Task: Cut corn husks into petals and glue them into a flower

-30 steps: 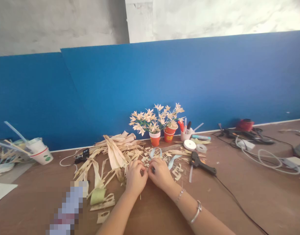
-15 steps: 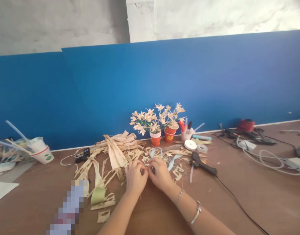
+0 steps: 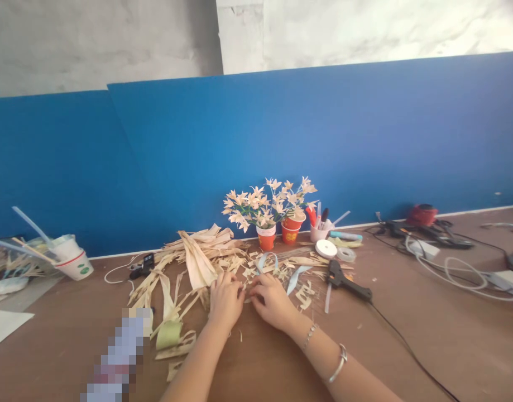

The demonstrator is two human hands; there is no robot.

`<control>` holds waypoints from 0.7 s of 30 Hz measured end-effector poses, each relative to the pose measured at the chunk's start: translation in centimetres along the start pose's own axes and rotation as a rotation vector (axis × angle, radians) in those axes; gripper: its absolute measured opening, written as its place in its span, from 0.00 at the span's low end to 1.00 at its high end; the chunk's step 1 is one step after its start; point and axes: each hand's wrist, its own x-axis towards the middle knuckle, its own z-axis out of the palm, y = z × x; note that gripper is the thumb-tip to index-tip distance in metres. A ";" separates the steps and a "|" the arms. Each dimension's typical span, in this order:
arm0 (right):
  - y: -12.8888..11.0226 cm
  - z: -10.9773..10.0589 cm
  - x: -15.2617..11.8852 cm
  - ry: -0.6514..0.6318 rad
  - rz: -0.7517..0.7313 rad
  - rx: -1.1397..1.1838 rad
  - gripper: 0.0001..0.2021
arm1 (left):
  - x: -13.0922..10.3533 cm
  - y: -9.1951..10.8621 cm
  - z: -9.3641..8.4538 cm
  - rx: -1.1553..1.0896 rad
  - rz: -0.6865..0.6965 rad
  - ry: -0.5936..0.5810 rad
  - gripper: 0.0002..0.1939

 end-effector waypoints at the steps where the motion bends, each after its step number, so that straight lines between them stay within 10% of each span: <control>1: 0.0 0.0 0.0 0.009 0.012 0.002 0.10 | 0.1 0.1 0.0 0.016 0.010 -0.006 0.05; 21: 1.2 0.2 0.2 0.139 0.039 -0.069 0.05 | -0.1 0.6 -0.4 -0.184 0.193 0.036 0.10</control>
